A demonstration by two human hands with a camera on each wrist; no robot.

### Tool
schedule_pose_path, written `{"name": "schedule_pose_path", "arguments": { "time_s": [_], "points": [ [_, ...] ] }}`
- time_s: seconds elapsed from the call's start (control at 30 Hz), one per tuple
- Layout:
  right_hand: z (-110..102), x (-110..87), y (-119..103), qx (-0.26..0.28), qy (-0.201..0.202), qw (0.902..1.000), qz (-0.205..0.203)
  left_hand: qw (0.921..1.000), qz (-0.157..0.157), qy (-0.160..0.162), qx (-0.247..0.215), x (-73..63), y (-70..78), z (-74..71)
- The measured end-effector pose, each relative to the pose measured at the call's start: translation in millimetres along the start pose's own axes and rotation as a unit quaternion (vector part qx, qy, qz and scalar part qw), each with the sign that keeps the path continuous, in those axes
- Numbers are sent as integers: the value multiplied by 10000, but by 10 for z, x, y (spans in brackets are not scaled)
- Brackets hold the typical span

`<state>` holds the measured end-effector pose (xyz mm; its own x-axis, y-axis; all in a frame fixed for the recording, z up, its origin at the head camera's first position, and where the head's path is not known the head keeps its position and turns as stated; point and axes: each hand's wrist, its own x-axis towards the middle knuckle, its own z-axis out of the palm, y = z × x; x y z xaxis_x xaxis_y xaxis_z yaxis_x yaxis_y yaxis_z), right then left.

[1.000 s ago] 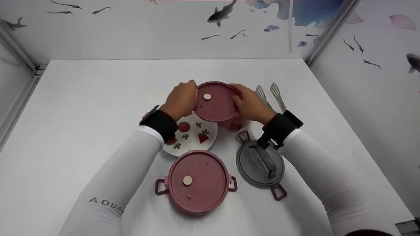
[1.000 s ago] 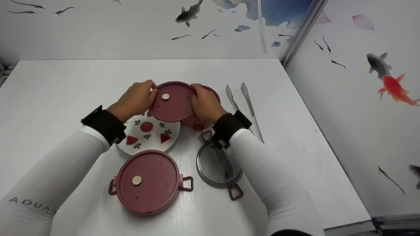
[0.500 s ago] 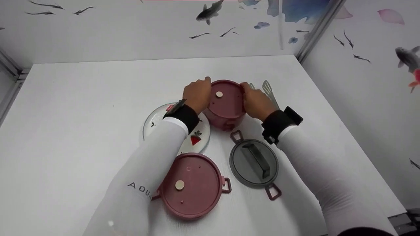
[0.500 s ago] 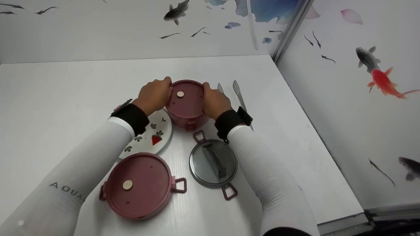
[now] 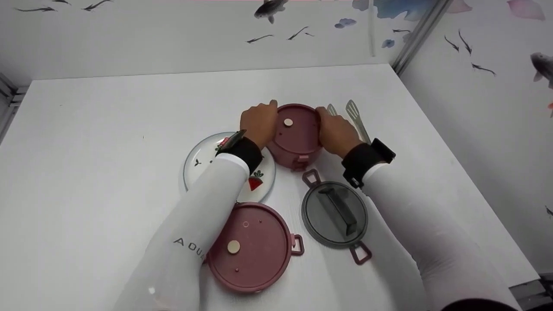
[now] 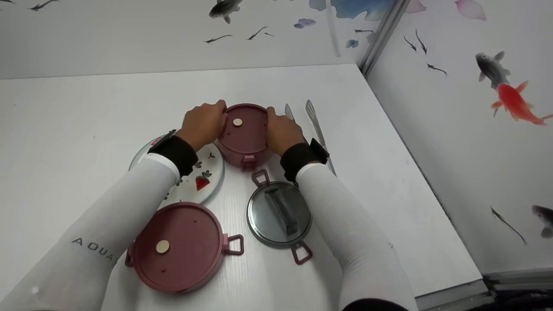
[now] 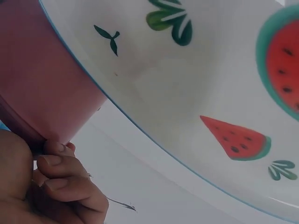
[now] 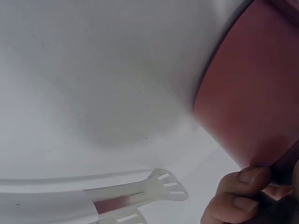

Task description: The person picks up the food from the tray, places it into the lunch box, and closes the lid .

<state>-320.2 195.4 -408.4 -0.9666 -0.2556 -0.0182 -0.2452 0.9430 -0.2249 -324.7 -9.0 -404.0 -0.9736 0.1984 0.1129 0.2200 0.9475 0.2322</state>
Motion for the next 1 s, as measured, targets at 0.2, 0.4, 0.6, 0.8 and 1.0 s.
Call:
{"name": "schedule_pose_path", "arguments": {
  "time_s": [0.2,0.4,0.6,0.8,1.0],
  "points": [
    [22,13,6,156,169,9997,-98,9999,135,85,8,-39,35,40],
    [64,37,-14,533,-377,9975,-255,9996,245,-168,-16,-72,54,64],
    [64,52,-45,437,-644,9961,-425,9987,108,-497,41,-57,60,72],
    [79,66,-67,534,-742,9950,-406,9989,-5,-459,68,-65,42,93],
    [78,77,-26,936,-812,9918,-324,9987,67,-508,68,-57,56,77]
  ]
}}
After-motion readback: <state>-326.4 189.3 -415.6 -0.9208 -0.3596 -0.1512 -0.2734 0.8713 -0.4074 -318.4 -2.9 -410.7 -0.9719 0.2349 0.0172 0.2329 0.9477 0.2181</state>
